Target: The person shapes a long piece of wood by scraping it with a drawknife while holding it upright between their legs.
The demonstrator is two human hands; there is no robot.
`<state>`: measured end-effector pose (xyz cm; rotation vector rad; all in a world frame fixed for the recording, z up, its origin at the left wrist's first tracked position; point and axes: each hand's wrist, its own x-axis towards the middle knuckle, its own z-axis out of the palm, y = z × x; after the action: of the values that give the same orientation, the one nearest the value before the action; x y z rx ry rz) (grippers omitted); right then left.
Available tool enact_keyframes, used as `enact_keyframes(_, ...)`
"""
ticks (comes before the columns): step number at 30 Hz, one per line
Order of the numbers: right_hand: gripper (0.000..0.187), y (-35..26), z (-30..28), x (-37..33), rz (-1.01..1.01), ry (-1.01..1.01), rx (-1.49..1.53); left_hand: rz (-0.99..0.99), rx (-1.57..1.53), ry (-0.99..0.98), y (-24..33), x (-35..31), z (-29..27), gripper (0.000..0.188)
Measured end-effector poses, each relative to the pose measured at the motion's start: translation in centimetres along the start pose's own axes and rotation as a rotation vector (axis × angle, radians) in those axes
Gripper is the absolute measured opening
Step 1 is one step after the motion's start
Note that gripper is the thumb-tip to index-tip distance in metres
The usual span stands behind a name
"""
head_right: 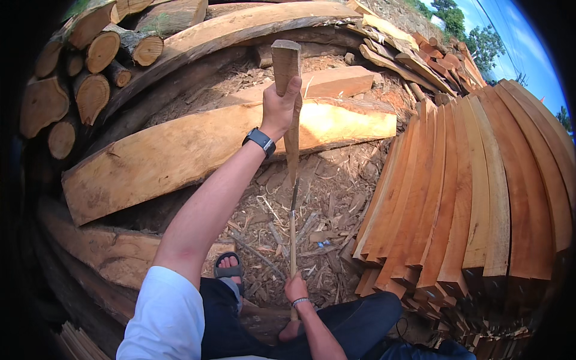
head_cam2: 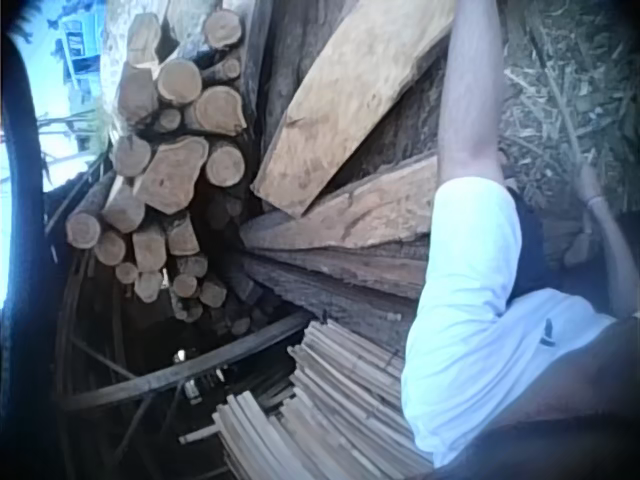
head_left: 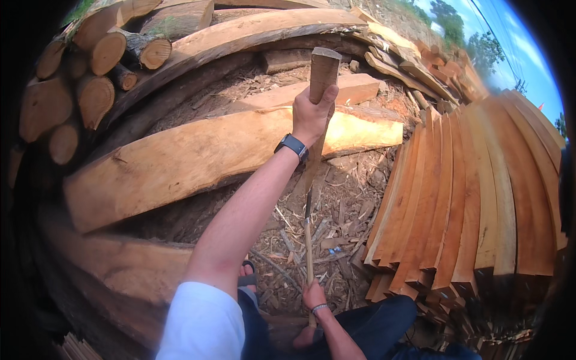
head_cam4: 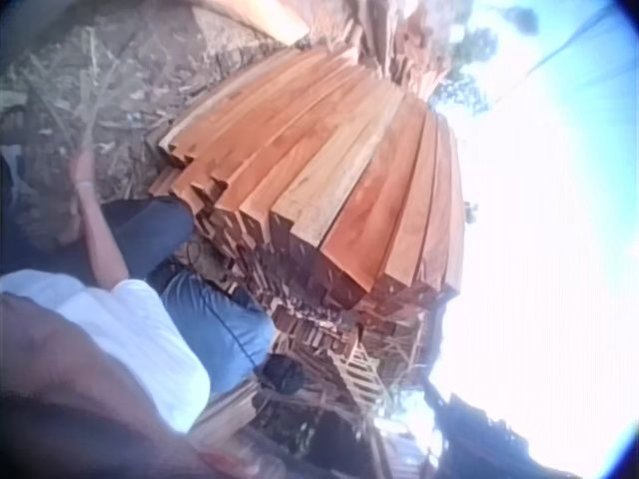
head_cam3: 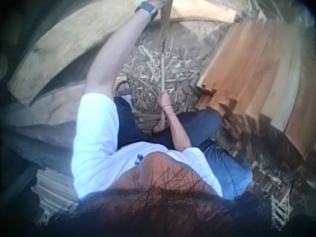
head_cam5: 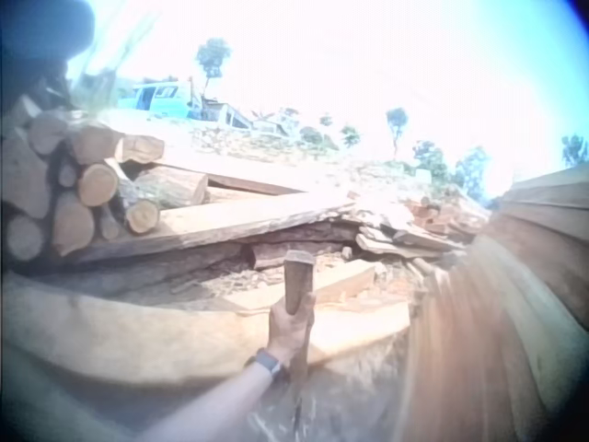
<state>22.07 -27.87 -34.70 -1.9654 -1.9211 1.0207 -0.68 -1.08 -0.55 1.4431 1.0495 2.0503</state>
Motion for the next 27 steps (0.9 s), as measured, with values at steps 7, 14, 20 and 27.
enact_keyframes(7,0.03,-1.7,-1.0,-0.1,0.034,0.056,0.067,0.043,0.016,0.02,-0.7,0.0,0.1,0.07)
enact_keyframes(14,0.03,-2.1,-1.3,-0.5,-0.038,0.135,0.09,0.059,0.021,0.036,-1.4,0.2,-0.1,0.072)
enact_keyframes(20,0.029,1.1,-0.2,0.4,-0.017,-0.007,-0.03,0.073,-0.024,-0.02,-2.1,0.5,-0.4,0.072)
enact_keyframes(27,0.033,-0.7,-1.0,0.1,0.03,0.035,0.002,0.043,-0.183,-0.017,-2.3,0.1,-0.4,0.074)
